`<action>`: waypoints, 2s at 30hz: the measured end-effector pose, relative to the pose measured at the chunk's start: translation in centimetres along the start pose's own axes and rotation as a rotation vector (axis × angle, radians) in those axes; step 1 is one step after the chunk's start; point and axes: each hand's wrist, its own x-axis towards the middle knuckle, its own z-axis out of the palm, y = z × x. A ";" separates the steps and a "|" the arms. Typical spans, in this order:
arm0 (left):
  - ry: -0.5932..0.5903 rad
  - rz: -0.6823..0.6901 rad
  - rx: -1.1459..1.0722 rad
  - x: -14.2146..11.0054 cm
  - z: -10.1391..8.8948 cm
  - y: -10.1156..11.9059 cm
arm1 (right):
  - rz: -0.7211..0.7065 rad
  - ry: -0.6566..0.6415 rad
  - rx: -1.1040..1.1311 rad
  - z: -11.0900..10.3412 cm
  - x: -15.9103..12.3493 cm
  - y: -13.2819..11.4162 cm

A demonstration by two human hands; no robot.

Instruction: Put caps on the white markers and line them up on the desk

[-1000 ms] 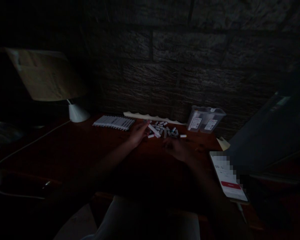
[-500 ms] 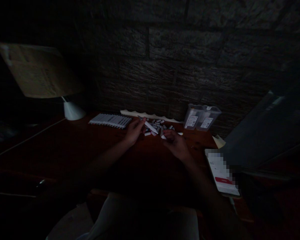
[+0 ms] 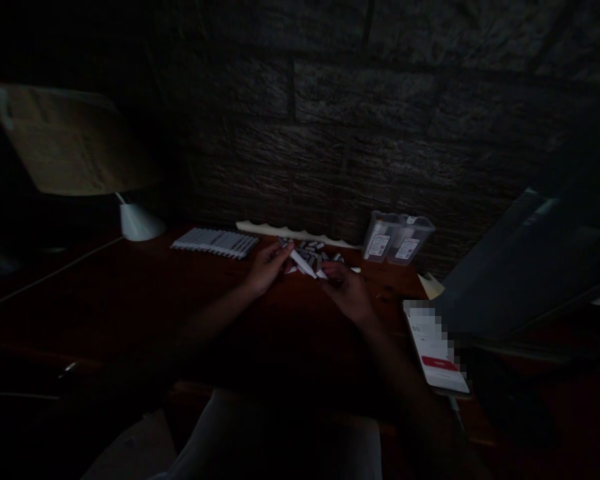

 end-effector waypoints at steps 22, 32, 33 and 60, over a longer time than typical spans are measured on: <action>0.029 -0.036 -0.133 0.5 -0.4 0.1 | 0.020 -0.007 -0.010 -0.3 0.0 -0.1; -0.054 -0.102 -0.099 -0.2 0.3 0.2 | -0.025 -0.045 -0.014 0.0 -0.1 -0.1; -0.055 -0.093 -0.103 -0.2 0.3 0.2 | -0.026 -0.051 -0.016 0.1 -0.2 -0.1; -0.101 -0.165 -0.183 -0.4 0.6 0.1 | -0.005 -0.047 -0.040 -0.1 -0.1 0.1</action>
